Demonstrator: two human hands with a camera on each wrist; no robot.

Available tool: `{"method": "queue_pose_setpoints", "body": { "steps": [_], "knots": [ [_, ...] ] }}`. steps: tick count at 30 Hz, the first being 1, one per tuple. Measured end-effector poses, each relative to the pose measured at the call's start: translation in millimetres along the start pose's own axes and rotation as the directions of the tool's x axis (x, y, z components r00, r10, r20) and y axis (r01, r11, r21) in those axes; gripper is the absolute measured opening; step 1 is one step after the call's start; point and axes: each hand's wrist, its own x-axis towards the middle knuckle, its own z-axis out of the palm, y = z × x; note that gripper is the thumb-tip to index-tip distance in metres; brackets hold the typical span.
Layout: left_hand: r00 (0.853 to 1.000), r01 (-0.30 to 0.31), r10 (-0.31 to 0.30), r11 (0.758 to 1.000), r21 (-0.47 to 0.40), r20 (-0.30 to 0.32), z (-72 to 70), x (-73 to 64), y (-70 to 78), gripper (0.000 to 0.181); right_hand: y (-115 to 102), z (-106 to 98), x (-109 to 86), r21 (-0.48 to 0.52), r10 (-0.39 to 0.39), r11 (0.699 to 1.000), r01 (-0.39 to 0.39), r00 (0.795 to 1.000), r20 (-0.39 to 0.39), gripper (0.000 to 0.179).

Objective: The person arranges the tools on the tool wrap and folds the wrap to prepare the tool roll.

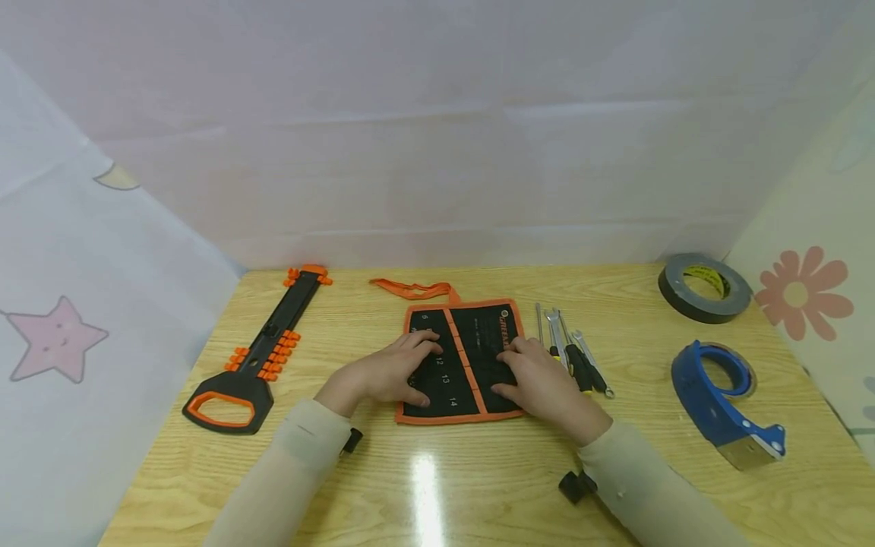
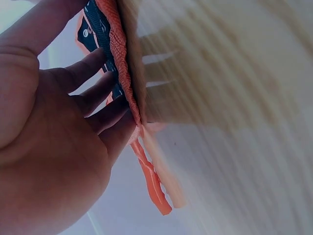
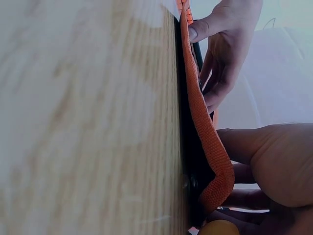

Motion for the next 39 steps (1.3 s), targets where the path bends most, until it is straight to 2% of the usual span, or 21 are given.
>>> {"method": "queue_pose_setpoints", "body": {
  "steps": [19,24,28,35,39],
  "knots": [
    [1.0,0.01,-0.01,1.0,-0.018,-0.005,0.7,0.0,-0.1,0.085,0.6,1.5,-1.3,0.021,-0.002,1.0,0.003,1.0,-0.02,0.047],
    [1.0,0.015,-0.015,1.0,0.001,-0.017,2.6,-1.4,1.9,0.085,3.8,1.0,-1.6,0.071,0.003,0.997,-0.004,1.0,0.004,0.047],
    [0.999,-0.008,0.008,1.0,0.018,-0.044,5.8,-8.6,5.3,0.088,7.3,-4.1,-2.7,0.133,0.01,0.991,-0.013,1.0,0.024,0.047],
    [0.997,-0.042,0.042,0.999,0.005,-0.064,12.9,-24.4,10.4,0.095,17.9,-18.6,-8.7,0.176,0.031,0.984,-0.018,0.997,-0.067,0.04],
    [0.999,-0.008,0.008,1.0,-0.023,-0.039,16.0,-28.8,11.0,0.094,24.5,-23.4,-12.6,0.194,0.042,0.981,-0.019,0.992,-0.115,0.037]
  ]
}}
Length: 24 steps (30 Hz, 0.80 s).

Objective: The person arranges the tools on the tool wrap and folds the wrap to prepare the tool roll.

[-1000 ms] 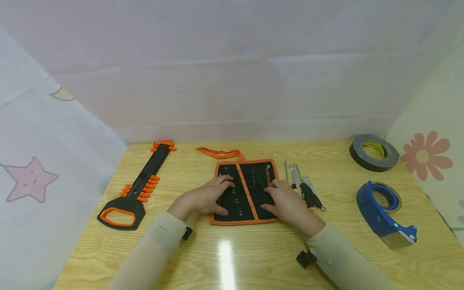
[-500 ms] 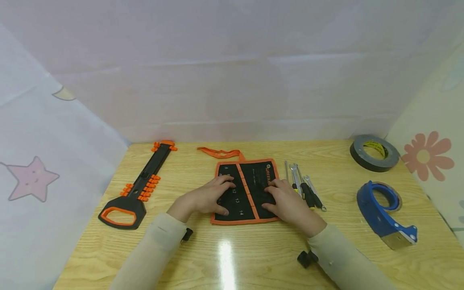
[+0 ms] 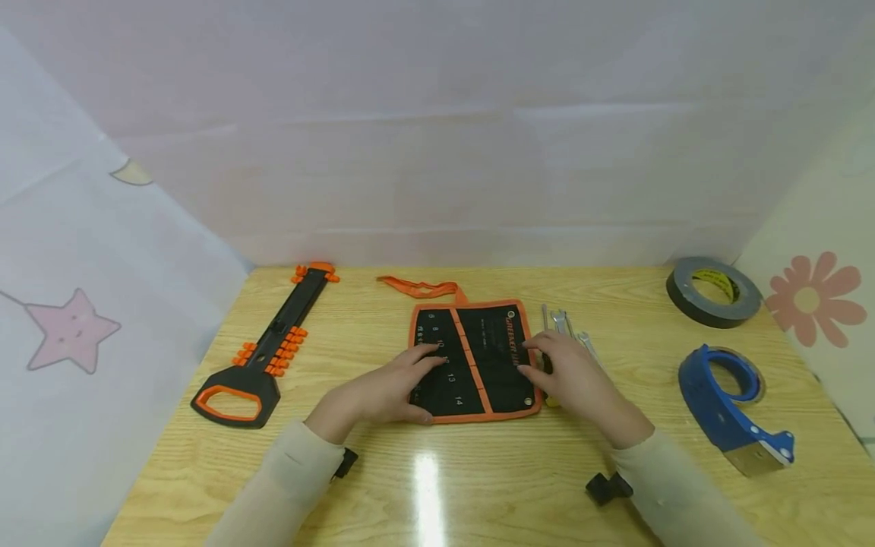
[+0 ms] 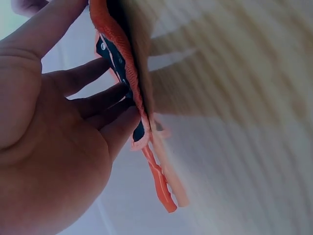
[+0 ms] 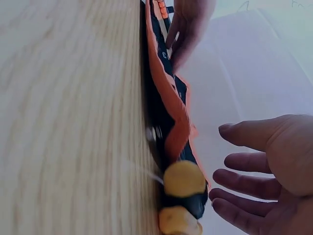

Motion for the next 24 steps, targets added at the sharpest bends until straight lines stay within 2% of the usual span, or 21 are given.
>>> {"method": "queue_pose_setpoints", "body": {
  "steps": [3,10,16,20,24],
  "knots": [
    [0.999,0.03,-0.029,1.0,-0.009,0.019,0.8,-0.3,1.4,0.095,4.2,-3.8,-3.2,-0.007,0.005,1.0,-0.005,1.0,-0.021,0.037],
    [0.999,0.043,-0.043,0.998,0.046,0.011,2.2,0.1,3.9,0.096,10.3,-11.7,-7.7,-0.004,0.056,0.998,-0.056,0.998,-0.015,0.036],
    [0.999,0.054,-0.054,0.995,0.08,0.004,2.8,0.4,4.4,0.096,14.0,-14.3,-10.0,-0.018,0.047,0.999,-0.047,0.999,-0.025,0.031],
    [0.998,0.056,-0.056,0.995,0.085,0.004,3.4,0.3,4.6,0.095,16.3,-14.0,-12.1,-0.028,0.062,0.998,-0.063,0.997,-0.036,0.025],
    [0.998,0.054,-0.055,0.995,0.082,0.006,3.1,0.2,5.3,0.095,19.3,-13.2,-13.5,-0.044,0.092,0.995,-0.093,0.996,-0.011,0.024]
  ]
}}
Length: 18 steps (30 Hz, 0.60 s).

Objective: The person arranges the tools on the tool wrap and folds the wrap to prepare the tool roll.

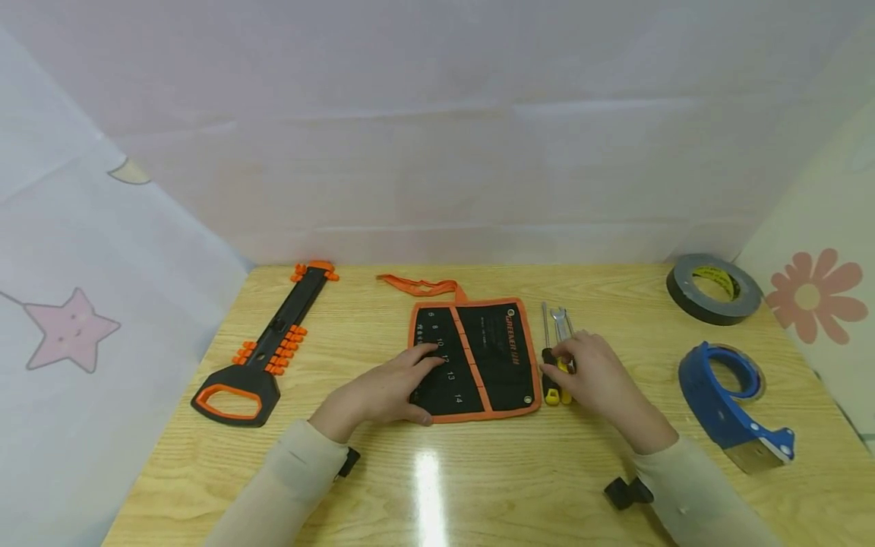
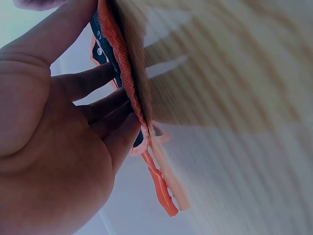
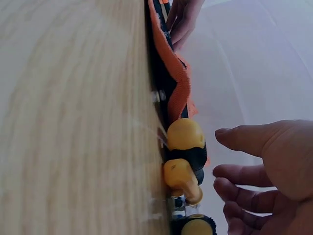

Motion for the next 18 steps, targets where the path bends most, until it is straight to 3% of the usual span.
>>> {"method": "queue_pose_setpoints", "body": {
  "steps": [9,18],
  "knots": [
    [1.0,0.015,-0.015,1.0,-0.014,0.013,0.3,0.6,0.0,0.096,2.6,5.0,-2.7,0.011,0.044,0.999,-0.044,0.997,0.064,0.036],
    [1.0,0.002,-0.002,1.0,-0.016,0.011,-1.0,0.5,-0.1,0.095,1.6,12.5,-2.6,-0.064,0.002,0.998,0.0,0.999,0.036,0.039]
  ]
}}
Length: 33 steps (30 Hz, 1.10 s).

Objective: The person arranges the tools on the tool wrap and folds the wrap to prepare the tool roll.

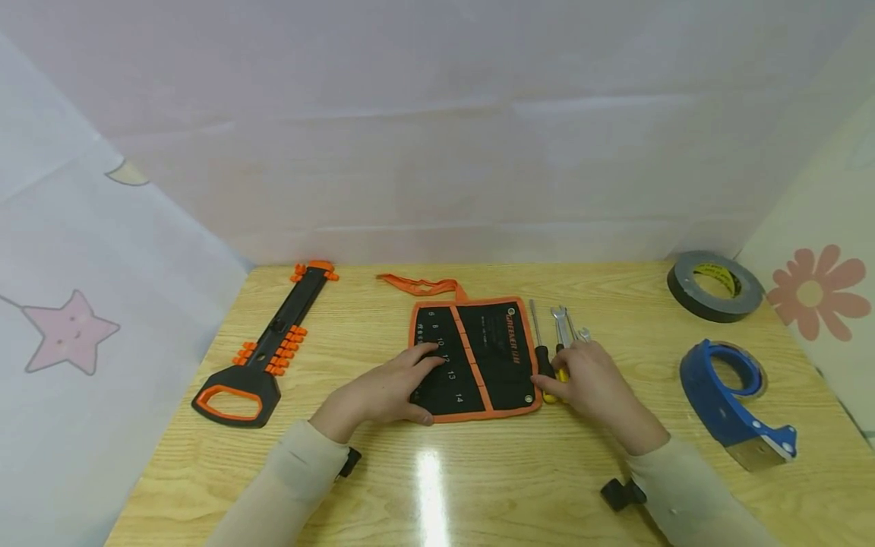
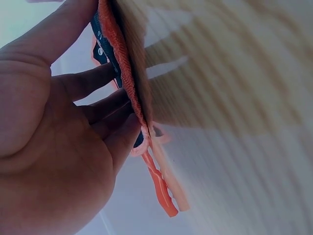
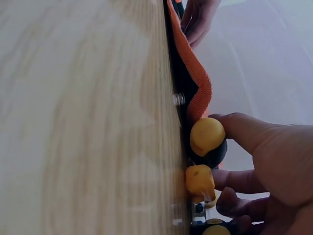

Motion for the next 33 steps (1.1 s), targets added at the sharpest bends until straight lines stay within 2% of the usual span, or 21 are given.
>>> {"method": "queue_pose_setpoints", "body": {
  "steps": [4,10,21,28,33],
  "knots": [
    [1.0,0.005,-0.005,1.0,0.001,0.001,0.2,0.4,-0.1,0.096,1.2,2.3,1.4,-0.012,-0.014,1.0,0.014,1.0,-0.022,0.037],
    [1.0,0.009,-0.009,1.0,-0.001,0.0,-0.6,0.3,0.3,0.097,1.4,4.4,2.0,0.006,0.009,1.0,-0.008,0.999,-0.045,0.036],
    [1.0,0.001,-0.001,1.0,0.004,-0.004,0.3,0.0,0.4,0.095,0.5,-3.3,-2.3,0.09,0.155,0.984,-0.151,0.987,-0.032,0.031],
    [1.0,0.002,-0.002,1.0,0.011,0.0,-0.3,0.0,1.3,0.095,4.0,-9.9,-7.1,0.127,0.185,0.975,-0.182,0.983,-0.013,0.031],
    [1.0,0.007,-0.007,1.0,0.008,0.005,-0.5,0.3,1.2,0.096,5.7,-17.2,-10.6,0.165,0.227,0.959,-0.23,0.973,0.037,0.033]
  ]
}}
